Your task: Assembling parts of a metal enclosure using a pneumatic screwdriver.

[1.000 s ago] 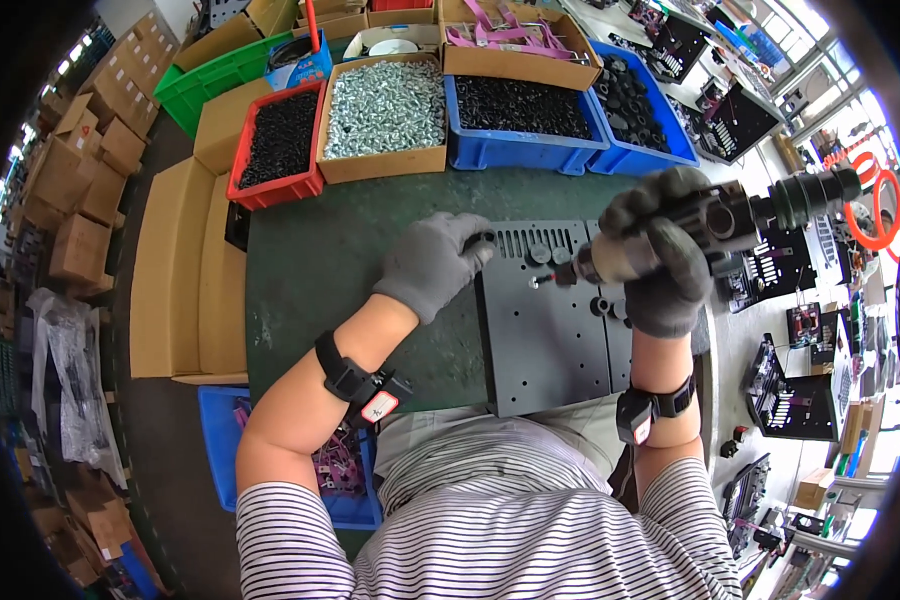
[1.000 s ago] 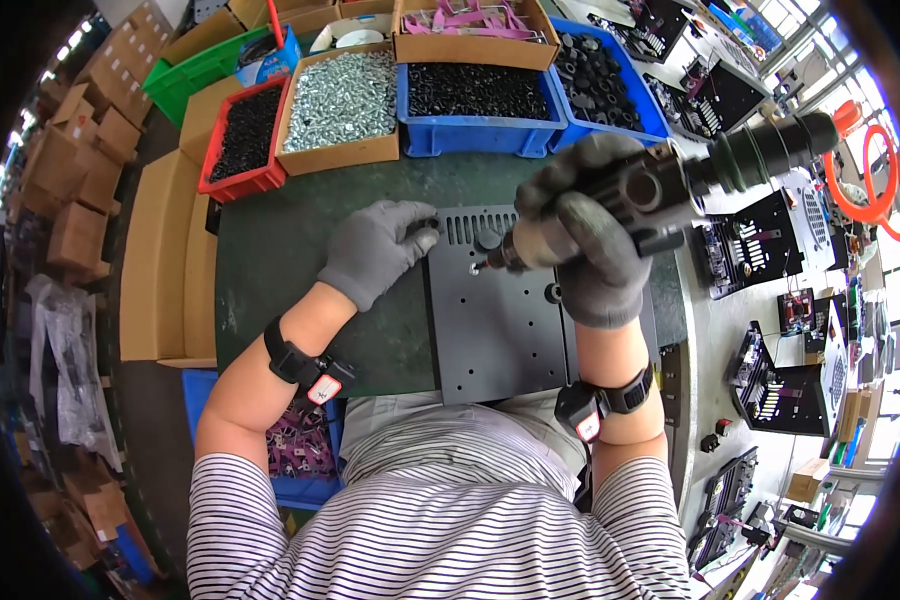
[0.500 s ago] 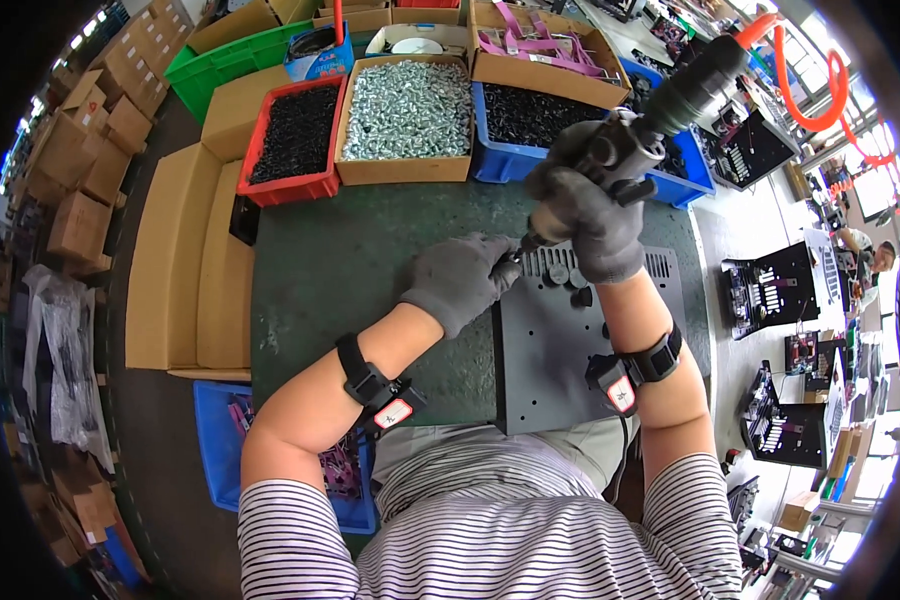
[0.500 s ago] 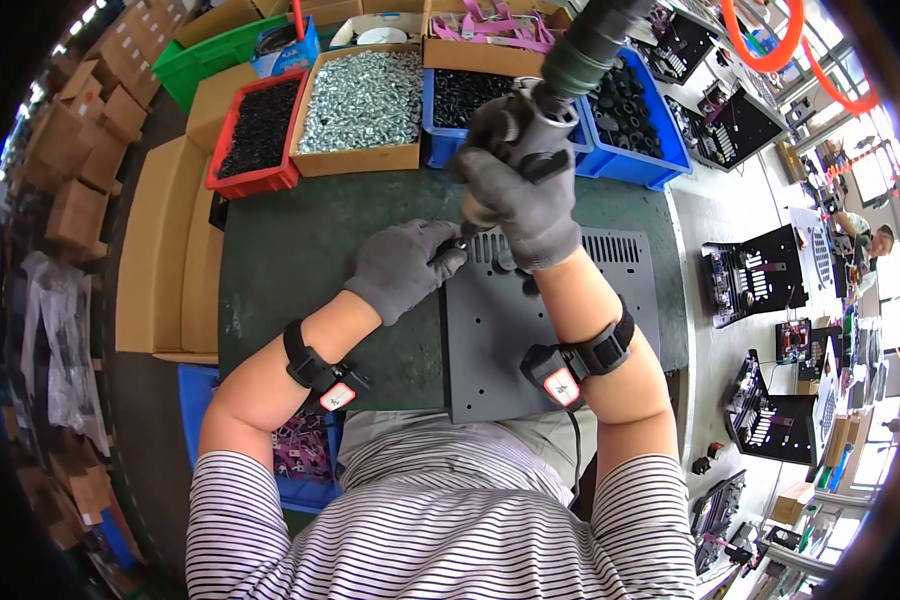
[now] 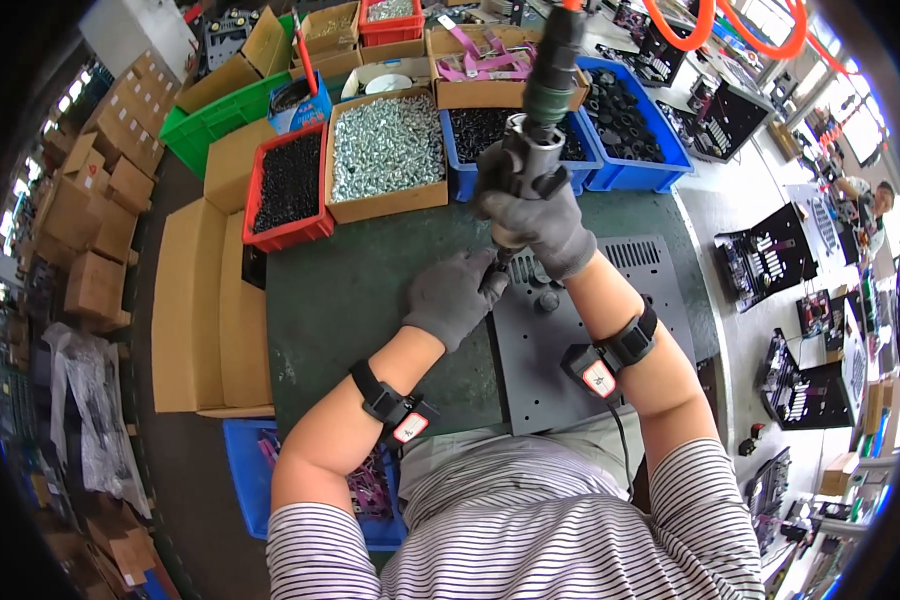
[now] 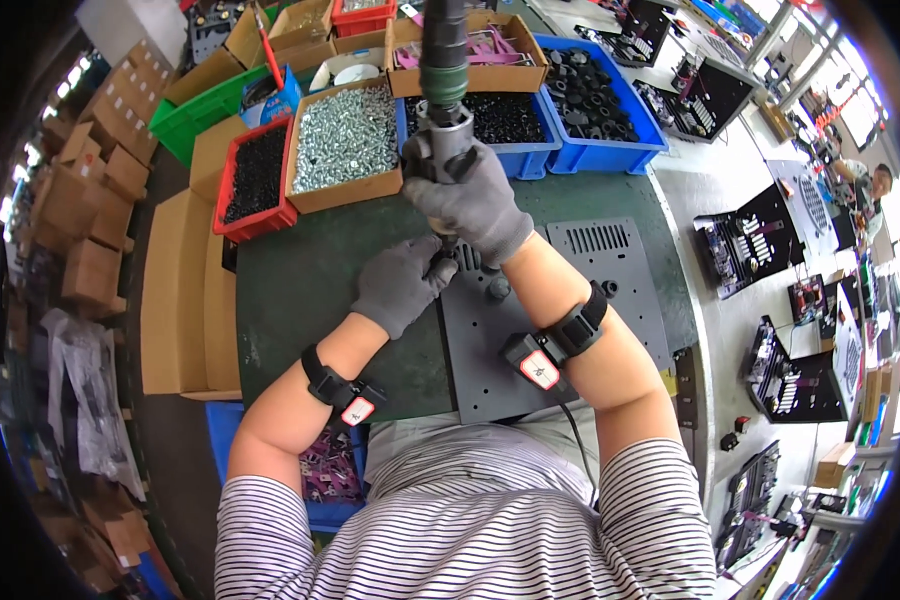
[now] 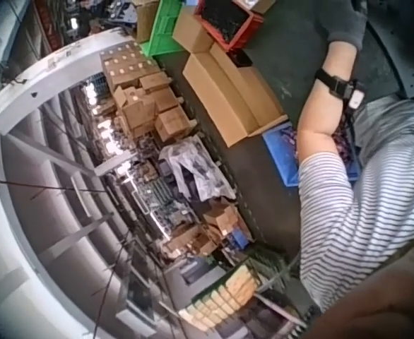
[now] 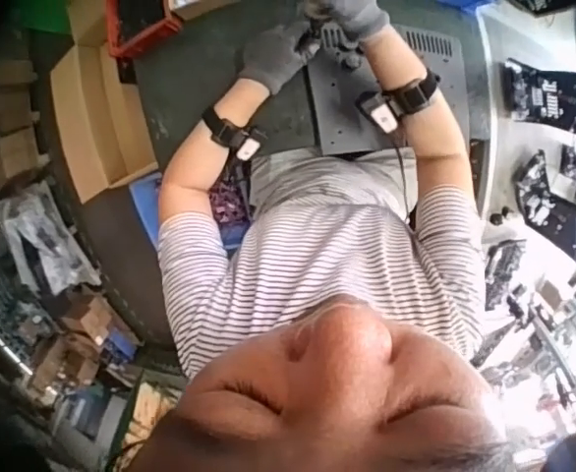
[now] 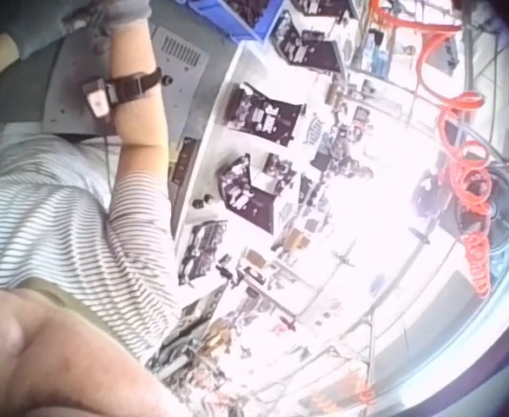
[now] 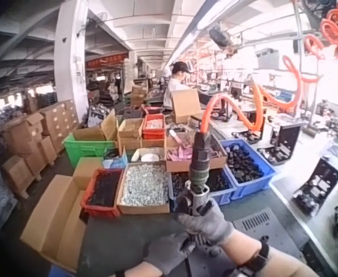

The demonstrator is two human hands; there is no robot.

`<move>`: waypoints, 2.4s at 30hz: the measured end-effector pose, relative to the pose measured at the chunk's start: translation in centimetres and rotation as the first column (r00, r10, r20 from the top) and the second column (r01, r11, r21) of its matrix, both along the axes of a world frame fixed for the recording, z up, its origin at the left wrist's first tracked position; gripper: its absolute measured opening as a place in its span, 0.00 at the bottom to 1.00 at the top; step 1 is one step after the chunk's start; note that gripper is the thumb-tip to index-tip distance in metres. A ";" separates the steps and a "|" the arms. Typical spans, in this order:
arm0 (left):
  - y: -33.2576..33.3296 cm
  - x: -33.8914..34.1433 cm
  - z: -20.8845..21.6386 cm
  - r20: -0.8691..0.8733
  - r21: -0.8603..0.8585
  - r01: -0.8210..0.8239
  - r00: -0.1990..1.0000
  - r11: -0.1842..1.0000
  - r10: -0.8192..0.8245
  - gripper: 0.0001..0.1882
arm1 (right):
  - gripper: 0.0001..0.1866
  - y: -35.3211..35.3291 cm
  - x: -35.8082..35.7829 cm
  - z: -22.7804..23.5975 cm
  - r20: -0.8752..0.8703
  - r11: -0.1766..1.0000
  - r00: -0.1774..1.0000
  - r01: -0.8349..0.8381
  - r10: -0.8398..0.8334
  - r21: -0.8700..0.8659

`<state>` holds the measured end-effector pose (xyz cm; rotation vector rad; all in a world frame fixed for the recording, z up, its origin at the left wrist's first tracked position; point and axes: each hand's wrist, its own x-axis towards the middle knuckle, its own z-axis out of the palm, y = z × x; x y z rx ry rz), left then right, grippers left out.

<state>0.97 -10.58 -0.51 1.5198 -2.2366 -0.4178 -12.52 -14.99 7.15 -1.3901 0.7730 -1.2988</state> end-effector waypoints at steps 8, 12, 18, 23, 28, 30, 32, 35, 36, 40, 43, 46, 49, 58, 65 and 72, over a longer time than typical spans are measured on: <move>0.0 -0.1 -0.2 0.014 -0.020 0.003 1.000 1.000 -0.003 0.18 | 0.22 1.3 0.1 -1.0 0.071 0.997 0.995 -0.060 0.063 -0.052; -0.9 1.3 0.8 -0.657 0.690 0.242 0.606 0.683 0.449 0.12 | 0.21 4.1 -1.1 2.5 0.275 0.994 0.961 0.056 -0.029 -0.092; 1.6 1.0 3.7 -0.618 0.722 0.501 0.154 0.478 0.771 0.13 | 0.25 9.0 -4.8 3.9 0.407 0.982 0.911 0.130 -0.063 -0.140; 5.1 -2.4 3.1 -0.742 0.634 0.643 0.345 0.431 0.575 0.15 | 0.27 11.4 -6.9 2.7 0.516 0.978 0.856 0.091 0.019 -0.187; 6.9 -4.5 3.4 -0.700 0.651 0.686 0.376 0.326 0.606 0.23 | 0.26 12.5 -8.5 2.2 0.576 0.955 0.812 0.088 0.096 -0.283; 7.3 -5.2 2.4 -0.749 0.520 0.815 0.291 0.256 0.596 0.26 | 0.27 12.1 -9.8 1.9 0.441 0.900 0.853 -0.071 0.279 -0.431; 7.5 -5.7 2.4 -0.781 0.368 0.911 0.194 0.186 0.594 0.29 | 0.26 13.2 -8.7 2.6 0.652 0.941 0.758 0.201 0.026 -0.271; 8.0 -6.3 2.8 -0.752 0.368 0.918 0.202 0.146 0.628 0.32 | 0.24 13.6 -8.9 2.5 0.680 0.935 0.733 0.231 0.015 -0.270; 7.9 -6.4 2.6 -0.739 0.328 0.937 0.177 0.119 0.650 0.31 | 0.24 13.6 -9.1 2.6 0.682 0.934 0.731 0.233 0.016 -0.271; 8.0 -7.0 2.7 -0.732 0.238 0.969 0.138 0.060 0.667 0.32 | 0.24 13.5 -9.9 2.2 0.558 0.916 0.817 0.104 0.144 -0.388; 8.2 -7.4 2.6 -0.696 0.239 0.969 0.131 0.055 0.706 0.32 | 0.23 13.7 -10.0 2.3 0.565 0.925 0.814 0.101 0.134 -0.365; 8.2 -7.3 2.2 -0.744 0.202 0.979 0.127 0.039 0.656 0.32 | 0.23 13.6 -10.5 2.1 0.617 0.943 0.772 0.074 0.153 -0.325; 8.1 -7.6 1.9 -0.747 0.127 0.992 0.110 -0.021 0.655 0.32 | 0.24 13.4 -10.9 1.8 0.666 0.943 0.713 0.021 0.220 -0.333; 5.9 -7.2 3.1 -0.706 0.389 0.430 0.707 0.815 -0.035 0.26 | 0.27 13.6 -11.9 1.7 0.643 0.932 0.765 0.197 0.048 -0.304; 0.6 -7.9 5.2 0.093 0.124 0.133 0.985 0.983 -0.145 0.12 | 0.27 12.5 -13.0 0.3 0.674 0.919 0.709 0.378 -0.210 -0.112; -3.4 -7.7 4.6 0.174 0.120 -0.006 0.985 0.993 -0.015 0.19 | 0.25 11.4 -12.6 0.3 0.588 0.944 0.768 0.330 -0.253 -0.025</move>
